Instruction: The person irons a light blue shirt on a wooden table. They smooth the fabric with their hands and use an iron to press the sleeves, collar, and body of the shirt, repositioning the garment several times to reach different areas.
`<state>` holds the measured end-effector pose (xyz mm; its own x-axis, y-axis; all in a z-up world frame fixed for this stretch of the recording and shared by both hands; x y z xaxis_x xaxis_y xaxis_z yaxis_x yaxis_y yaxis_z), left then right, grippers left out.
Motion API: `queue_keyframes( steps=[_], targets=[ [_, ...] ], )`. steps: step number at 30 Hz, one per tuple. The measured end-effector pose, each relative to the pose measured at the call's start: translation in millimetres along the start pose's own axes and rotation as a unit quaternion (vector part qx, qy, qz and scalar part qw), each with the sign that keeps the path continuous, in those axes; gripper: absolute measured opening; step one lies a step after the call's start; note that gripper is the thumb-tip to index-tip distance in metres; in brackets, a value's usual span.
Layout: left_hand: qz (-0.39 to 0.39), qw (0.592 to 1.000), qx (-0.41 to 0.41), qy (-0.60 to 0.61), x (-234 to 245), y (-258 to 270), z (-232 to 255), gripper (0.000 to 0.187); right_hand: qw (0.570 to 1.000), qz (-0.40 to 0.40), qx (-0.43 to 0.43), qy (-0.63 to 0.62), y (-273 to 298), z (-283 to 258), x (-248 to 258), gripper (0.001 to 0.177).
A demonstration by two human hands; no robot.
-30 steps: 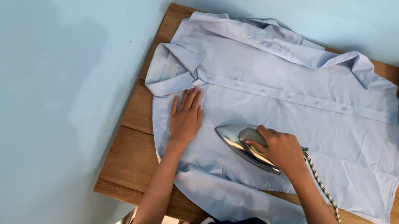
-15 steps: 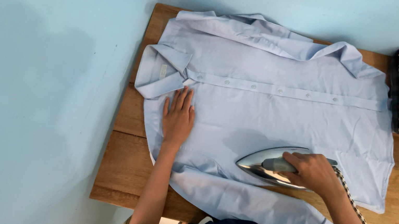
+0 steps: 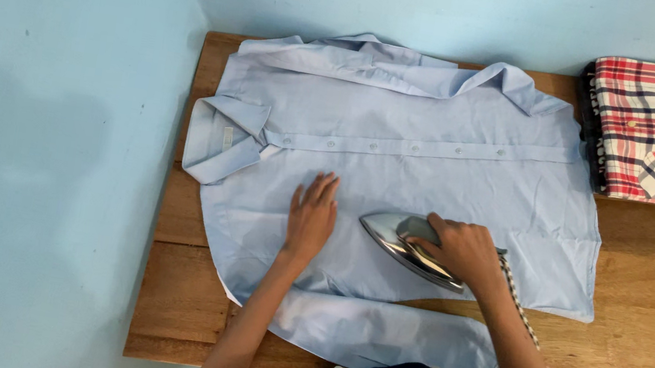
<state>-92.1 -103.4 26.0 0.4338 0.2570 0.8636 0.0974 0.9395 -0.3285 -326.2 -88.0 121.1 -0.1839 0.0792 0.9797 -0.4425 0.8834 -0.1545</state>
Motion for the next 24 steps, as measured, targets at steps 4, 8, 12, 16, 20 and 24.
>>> queue_keyframes(
  steps=[4,8,12,16,20,24],
  targets=[
    [0.035,0.998,-0.016,-0.041,-7,-7,24,0.06,0.998,0.05,-0.041,0.015,-24,-11,6,0.053],
    [0.054,0.996,-0.025,-0.069,3,-2,28,0.06,0.992,0.079,-0.092,0.03,-28,13,12,0.053],
    [0.047,0.997,-0.01,-0.064,5,-2,29,0.059,0.985,0.085,-0.145,0.037,-11,62,20,0.055],
    [0.042,0.997,0.0,-0.065,7,-2,31,0.059,0.988,0.096,-0.116,0.035,-19,68,20,0.054],
    [0.036,0.998,0.002,-0.056,10,-3,32,0.058,0.991,0.101,-0.084,0.017,-44,44,12,0.052],
    [0.031,0.998,-0.007,-0.045,13,-3,34,0.058,0.989,0.117,-0.093,0.003,-55,44,10,0.052]
  ],
)
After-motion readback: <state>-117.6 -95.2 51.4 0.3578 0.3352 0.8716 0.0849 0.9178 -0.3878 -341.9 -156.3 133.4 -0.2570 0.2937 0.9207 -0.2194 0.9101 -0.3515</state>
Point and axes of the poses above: each hand's wrist, its own y-axis away from the middle knuckle, its own x-axis out of the back of the hand, z = x × y, the point moved 10 cm from there along -y, towards the middle knuckle, and after that the axes turned 1 degree about -y, right-handed, at the moved point
